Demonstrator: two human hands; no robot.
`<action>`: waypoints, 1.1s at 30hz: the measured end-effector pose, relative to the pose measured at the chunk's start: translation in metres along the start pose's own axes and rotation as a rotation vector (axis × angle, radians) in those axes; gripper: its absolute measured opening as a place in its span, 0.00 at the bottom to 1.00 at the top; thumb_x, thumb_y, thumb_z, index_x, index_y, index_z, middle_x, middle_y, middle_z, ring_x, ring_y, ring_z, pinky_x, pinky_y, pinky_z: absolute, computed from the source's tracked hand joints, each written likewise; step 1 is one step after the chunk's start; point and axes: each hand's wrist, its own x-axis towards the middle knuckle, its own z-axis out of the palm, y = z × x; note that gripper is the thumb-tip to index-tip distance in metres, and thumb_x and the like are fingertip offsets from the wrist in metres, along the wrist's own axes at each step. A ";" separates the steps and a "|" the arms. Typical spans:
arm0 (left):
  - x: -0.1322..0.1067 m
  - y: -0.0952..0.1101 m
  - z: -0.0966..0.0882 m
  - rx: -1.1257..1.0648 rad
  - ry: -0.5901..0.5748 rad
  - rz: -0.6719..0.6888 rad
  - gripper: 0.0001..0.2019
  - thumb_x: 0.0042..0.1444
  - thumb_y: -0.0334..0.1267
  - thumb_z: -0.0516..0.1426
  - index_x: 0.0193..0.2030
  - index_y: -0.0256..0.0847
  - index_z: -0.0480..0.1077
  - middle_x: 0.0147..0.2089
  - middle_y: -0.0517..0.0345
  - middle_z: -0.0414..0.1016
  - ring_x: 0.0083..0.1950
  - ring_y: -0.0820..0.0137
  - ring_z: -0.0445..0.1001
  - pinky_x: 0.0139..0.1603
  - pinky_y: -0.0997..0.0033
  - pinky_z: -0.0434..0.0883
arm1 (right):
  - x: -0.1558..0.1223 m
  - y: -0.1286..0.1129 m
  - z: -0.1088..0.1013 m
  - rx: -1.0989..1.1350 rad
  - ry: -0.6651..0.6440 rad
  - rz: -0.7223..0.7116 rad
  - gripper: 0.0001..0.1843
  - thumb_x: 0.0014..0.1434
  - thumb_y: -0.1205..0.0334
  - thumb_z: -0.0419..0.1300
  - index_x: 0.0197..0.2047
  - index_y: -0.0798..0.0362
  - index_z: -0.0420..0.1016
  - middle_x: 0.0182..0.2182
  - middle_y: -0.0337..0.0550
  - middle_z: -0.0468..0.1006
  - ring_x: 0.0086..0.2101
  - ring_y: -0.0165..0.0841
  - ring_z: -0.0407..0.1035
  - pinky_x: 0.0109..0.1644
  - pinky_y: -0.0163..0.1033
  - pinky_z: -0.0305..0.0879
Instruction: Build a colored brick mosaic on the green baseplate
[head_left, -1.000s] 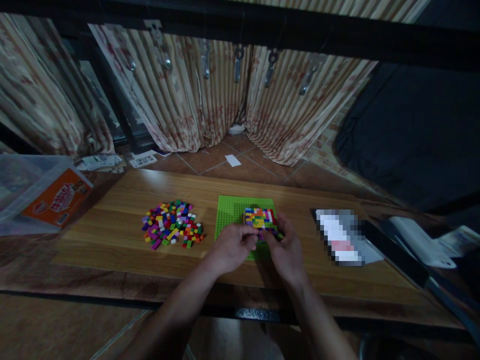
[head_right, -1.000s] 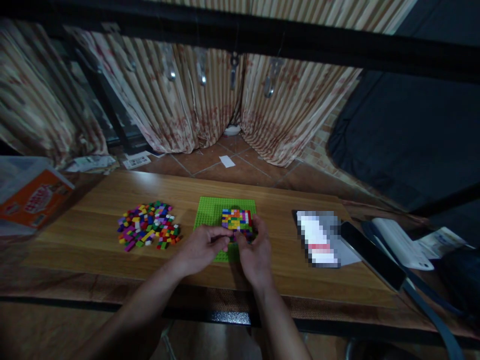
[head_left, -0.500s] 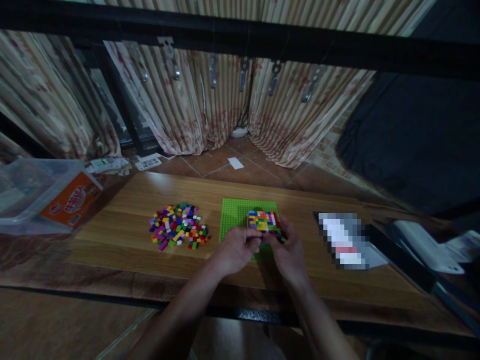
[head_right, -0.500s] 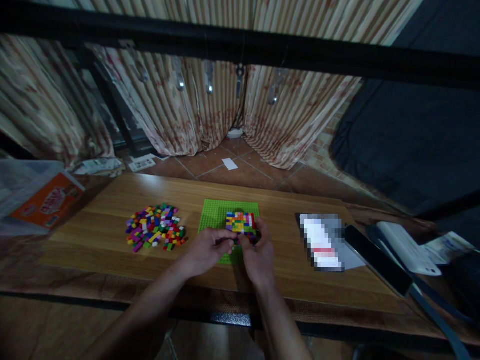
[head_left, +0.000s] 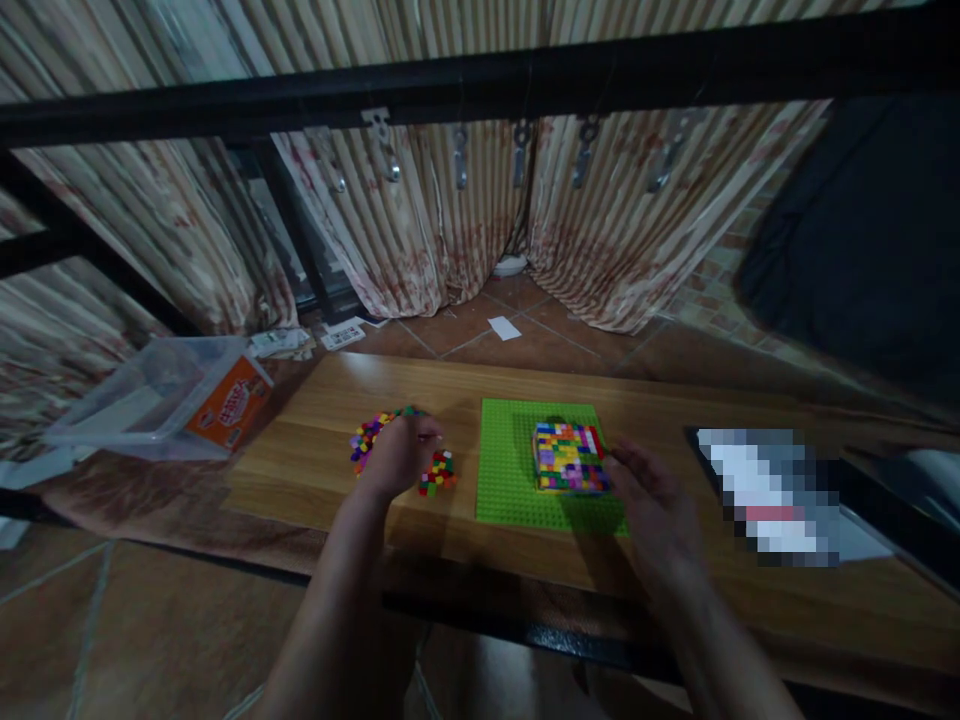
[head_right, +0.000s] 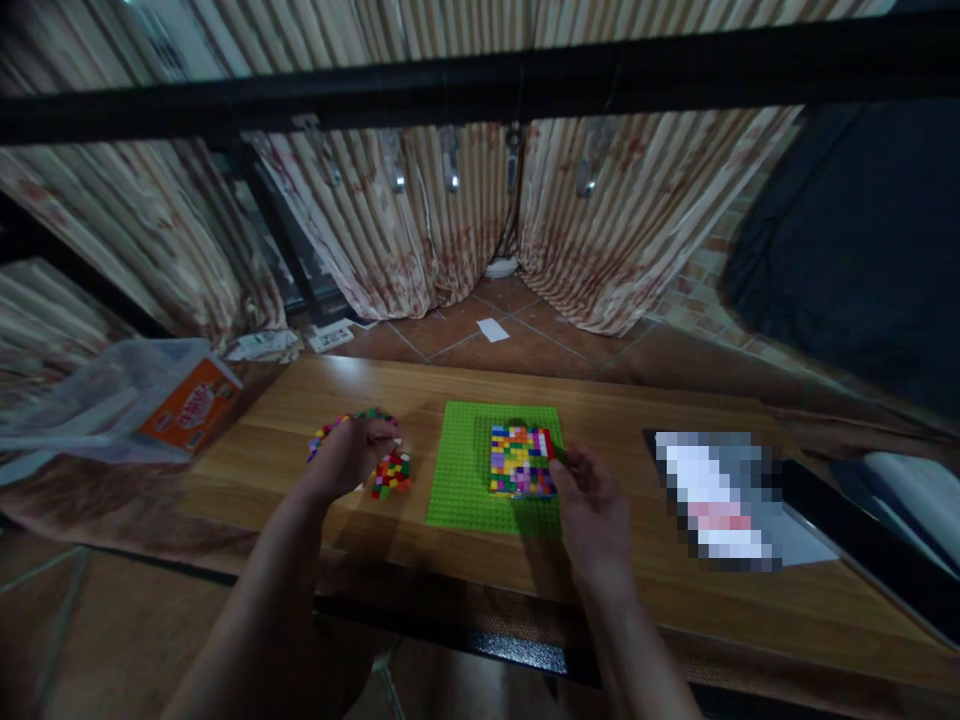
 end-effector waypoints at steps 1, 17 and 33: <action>-0.001 -0.001 -0.002 0.056 -0.016 -0.008 0.11 0.50 0.30 0.54 0.35 0.39 0.79 0.34 0.54 0.81 0.38 0.65 0.77 0.42 0.71 0.70 | 0.000 0.000 0.000 0.000 -0.009 0.002 0.26 0.41 0.51 0.69 0.44 0.52 0.76 0.39 0.47 0.80 0.40 0.39 0.74 0.45 0.47 0.70; -0.006 0.026 0.020 0.544 -0.056 -0.084 0.12 0.55 0.34 0.52 0.35 0.37 0.78 0.39 0.41 0.81 0.44 0.56 0.78 0.45 0.64 0.70 | -0.002 -0.003 0.001 -0.033 -0.051 0.047 0.24 0.40 0.51 0.69 0.41 0.52 0.78 0.35 0.44 0.81 0.34 0.38 0.75 0.41 0.46 0.71; -0.023 0.076 0.058 -0.063 -0.033 0.342 0.05 0.60 0.33 0.53 0.37 0.40 0.70 0.36 0.57 0.77 0.36 0.70 0.75 0.39 0.73 0.68 | 0.001 -0.001 0.005 0.003 -0.048 0.025 0.23 0.43 0.51 0.67 0.41 0.54 0.77 0.35 0.47 0.82 0.34 0.41 0.76 0.40 0.47 0.72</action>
